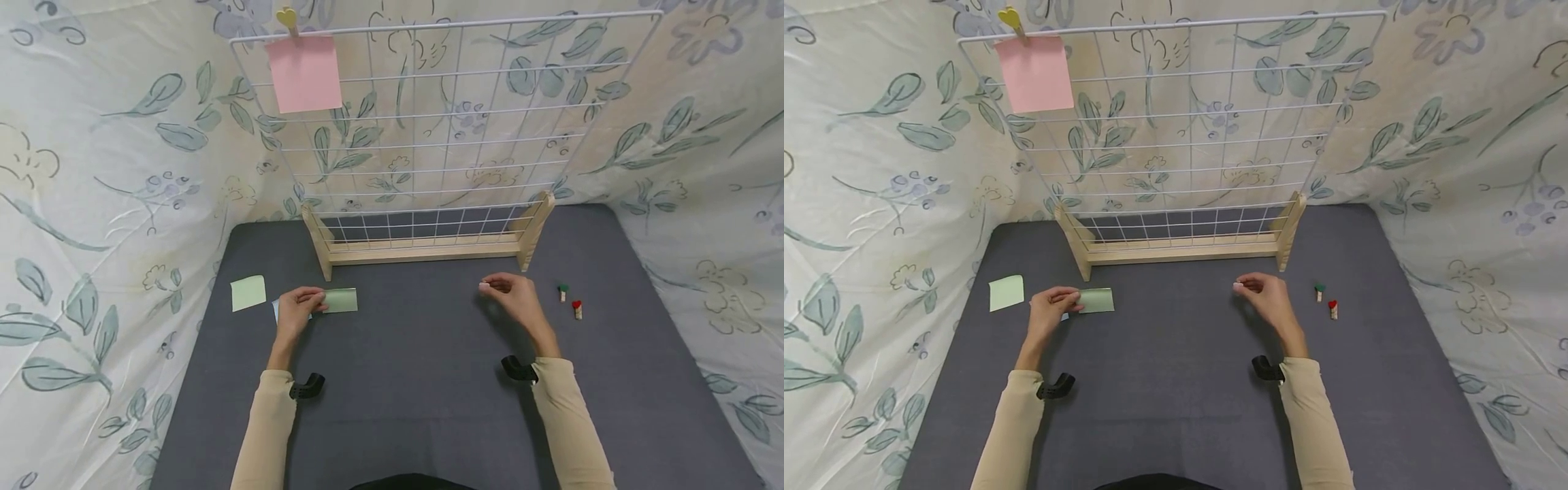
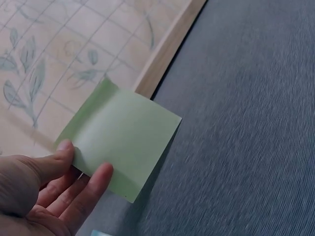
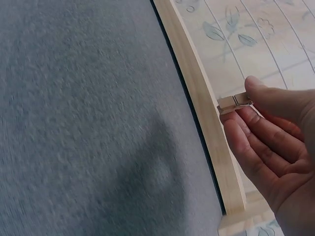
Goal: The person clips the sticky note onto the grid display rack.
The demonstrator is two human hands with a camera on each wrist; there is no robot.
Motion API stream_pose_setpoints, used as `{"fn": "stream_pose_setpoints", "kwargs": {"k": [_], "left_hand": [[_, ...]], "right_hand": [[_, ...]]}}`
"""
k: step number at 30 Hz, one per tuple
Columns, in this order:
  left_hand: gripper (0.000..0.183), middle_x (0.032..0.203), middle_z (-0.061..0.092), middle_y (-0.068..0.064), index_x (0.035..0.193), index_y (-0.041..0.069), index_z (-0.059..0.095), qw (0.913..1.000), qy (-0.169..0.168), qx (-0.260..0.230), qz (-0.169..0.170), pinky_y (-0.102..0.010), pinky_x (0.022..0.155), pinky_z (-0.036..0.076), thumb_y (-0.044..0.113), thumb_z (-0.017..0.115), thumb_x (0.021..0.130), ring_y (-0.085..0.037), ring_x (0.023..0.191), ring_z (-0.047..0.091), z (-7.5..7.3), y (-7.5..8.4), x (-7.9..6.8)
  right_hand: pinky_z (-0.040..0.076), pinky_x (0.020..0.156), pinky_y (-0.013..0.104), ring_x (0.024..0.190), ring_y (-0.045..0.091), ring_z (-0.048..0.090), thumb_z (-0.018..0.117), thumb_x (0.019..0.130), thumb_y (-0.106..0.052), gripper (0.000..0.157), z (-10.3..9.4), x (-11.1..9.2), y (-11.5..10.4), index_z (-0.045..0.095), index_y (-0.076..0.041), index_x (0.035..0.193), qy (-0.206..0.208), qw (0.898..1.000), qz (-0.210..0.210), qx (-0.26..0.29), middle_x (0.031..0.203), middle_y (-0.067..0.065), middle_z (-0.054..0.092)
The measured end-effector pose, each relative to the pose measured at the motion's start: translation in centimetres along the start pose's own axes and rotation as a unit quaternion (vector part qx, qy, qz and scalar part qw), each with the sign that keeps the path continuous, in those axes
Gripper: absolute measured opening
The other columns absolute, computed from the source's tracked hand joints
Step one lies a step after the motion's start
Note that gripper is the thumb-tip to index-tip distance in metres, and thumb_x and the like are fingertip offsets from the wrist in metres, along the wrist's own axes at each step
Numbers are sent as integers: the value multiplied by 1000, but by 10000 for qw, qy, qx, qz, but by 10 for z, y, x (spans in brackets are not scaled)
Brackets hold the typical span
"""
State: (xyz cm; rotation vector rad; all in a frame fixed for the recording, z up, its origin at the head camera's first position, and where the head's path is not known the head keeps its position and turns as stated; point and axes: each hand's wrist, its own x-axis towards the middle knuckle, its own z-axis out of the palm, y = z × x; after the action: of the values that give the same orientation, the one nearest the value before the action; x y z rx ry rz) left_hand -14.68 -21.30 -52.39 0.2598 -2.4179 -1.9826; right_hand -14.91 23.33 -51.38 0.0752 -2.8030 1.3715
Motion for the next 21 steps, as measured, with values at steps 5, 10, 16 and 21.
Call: {"fn": "stream_pose_setpoints", "kwargs": {"k": [5,10,16,21], "left_hand": [[18,100,67,-33,104,-16,66,9997,25,-226,25,-35,74,63,-3,66,91,-21,76,72,11,3,1],[20,102,67,-31,105,-16,66,9996,-43,-270,25,-34,76,63,-2,66,92,-22,80,72,21,6,4],[18,99,68,-28,104,-14,67,9994,-154,-314,45,-33,73,64,-1,67,91,-19,78,71,35,11,6],[16,97,69,-28,103,-13,68,9989,-220,-412,84,-32,72,64,-2,66,91,-16,75,71,43,10,7]], "right_hand": [[60,77,45,86,28,70,74,89,-20,24,6,5,-4,73,-1,105,-51,10000,-32,41,96,15,73],[60,78,43,87,28,71,75,89,-19,24,13,11,-10,73,-1,105,-12,9998,-198,58,97,15,73],[60,78,46,87,29,71,76,88,-16,23,22,19,-20,74,-1,104,18,9992,-337,198,96,15,73],[61,77,45,86,29,71,76,87,-16,22,29,24,-26,74,0,102,51,9991,-375,204,94,15,74]]}}
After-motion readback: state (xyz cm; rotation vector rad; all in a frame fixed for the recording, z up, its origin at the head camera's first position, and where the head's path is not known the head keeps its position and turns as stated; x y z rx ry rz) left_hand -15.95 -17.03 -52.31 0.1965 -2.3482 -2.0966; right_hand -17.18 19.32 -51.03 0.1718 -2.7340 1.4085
